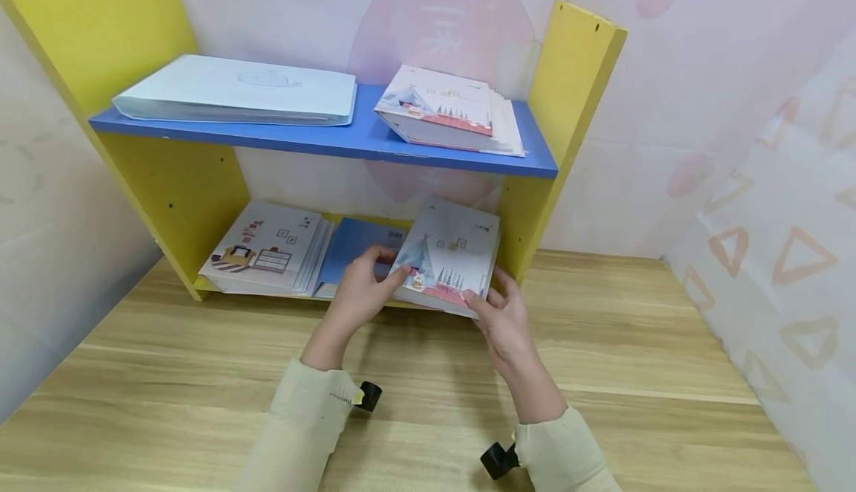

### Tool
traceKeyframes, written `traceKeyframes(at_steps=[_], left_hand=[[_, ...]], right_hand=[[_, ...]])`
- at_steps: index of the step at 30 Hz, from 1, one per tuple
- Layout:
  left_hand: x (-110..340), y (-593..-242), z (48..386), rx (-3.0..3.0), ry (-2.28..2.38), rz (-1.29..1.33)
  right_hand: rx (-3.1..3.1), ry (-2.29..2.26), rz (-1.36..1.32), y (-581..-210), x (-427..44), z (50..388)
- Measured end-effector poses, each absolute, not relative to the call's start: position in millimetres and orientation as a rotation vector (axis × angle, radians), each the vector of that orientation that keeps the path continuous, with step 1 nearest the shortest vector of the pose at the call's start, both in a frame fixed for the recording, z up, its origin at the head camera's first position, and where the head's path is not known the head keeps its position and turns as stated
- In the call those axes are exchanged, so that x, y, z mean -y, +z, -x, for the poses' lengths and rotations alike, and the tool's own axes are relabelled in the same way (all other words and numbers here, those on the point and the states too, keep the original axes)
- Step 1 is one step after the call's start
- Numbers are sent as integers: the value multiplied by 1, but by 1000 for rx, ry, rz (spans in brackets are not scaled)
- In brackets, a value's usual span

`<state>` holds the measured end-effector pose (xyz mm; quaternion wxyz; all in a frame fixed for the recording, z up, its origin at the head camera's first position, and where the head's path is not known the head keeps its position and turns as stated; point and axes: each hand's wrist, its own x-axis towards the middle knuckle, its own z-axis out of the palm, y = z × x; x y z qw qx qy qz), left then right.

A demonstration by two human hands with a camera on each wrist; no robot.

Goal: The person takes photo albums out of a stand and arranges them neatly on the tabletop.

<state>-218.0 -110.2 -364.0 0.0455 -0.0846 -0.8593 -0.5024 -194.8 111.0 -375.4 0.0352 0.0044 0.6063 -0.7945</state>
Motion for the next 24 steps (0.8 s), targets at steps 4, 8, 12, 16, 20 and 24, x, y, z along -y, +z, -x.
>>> traceKeyframes(at_steps=[4,8,12,16,20,24], left_hand=[[111,-363,217,2622,-1517,284],[114,-361,214,2617,-1565,293],[118,-357,210,2593,-1629,305],[118,-352,209,2575,-1635,331],[119,-350,210,2575,-1643,356],[121,-350,212,2577,-1685,376]], right_hand=[[-1836,-2468,-12,-373,-110,194],[-1829,-2465,-6,-371,-110,190],[-1822,-2458,0,-368,-108,186],[-1803,-2470,24,-364,-108,185],[-1768,-2494,38,-360,-108,185],[-1750,-2508,40,-358,-108,184]])
